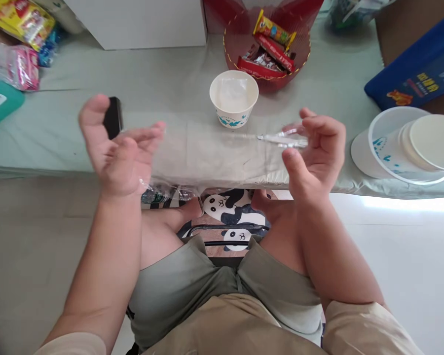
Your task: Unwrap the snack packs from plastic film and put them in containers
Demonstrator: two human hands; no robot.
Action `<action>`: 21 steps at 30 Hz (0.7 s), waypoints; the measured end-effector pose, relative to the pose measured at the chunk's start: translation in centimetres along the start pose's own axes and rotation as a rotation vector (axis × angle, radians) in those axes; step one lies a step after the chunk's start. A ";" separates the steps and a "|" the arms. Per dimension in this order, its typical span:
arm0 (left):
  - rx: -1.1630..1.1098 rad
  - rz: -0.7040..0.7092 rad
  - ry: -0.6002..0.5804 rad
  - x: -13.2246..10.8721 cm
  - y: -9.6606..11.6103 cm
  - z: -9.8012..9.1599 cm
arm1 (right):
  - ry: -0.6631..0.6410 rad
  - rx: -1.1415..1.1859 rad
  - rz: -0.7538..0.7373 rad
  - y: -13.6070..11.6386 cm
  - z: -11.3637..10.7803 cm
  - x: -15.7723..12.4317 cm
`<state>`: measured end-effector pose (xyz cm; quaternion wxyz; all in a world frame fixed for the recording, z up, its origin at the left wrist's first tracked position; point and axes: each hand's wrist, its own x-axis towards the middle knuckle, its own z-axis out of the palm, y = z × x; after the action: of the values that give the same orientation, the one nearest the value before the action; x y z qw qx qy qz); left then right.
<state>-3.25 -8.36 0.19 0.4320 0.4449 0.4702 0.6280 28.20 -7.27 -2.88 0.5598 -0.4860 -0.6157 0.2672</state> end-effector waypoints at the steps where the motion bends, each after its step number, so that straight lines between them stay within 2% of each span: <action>1: -0.023 -0.024 -0.023 0.4 -0.5 0.2 | 0.046 0.028 -0.055 0.2 0.4 0.2; 3: -0.019 -0.084 -0.034 1.4 -1.4 0.5 | 0.035 0.021 -0.076 0.5 1.1 0.6; 6: -0.023 -0.163 -0.003 3.2 -3.0 0.7 | -0.015 -0.059 0.080 1.0 1.9 1.3; 10: -0.010 -0.190 -0.028 5.5 -4.6 0.8 | 0.043 -0.045 0.188 2.4 2.6 2.2; 15: 0.112 -0.271 -0.002 6.7 -5.5 0.1 | 0.092 0.040 0.216 3.6 3.0 3.2; 18: 0.058 -0.304 -0.069 6.8 -5.6 -0.4 | 0.060 0.095 0.217 3.7 3.0 3.4; 21: -0.017 -0.342 -0.179 6.5 -5.6 -0.7 | -0.037 0.155 0.226 3.6 2.8 3.1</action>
<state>-4.70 -1.19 -4.41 0.5762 0.4088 0.4935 0.5073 26.99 -2.47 -5.35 0.5505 -0.5028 -0.5446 0.3841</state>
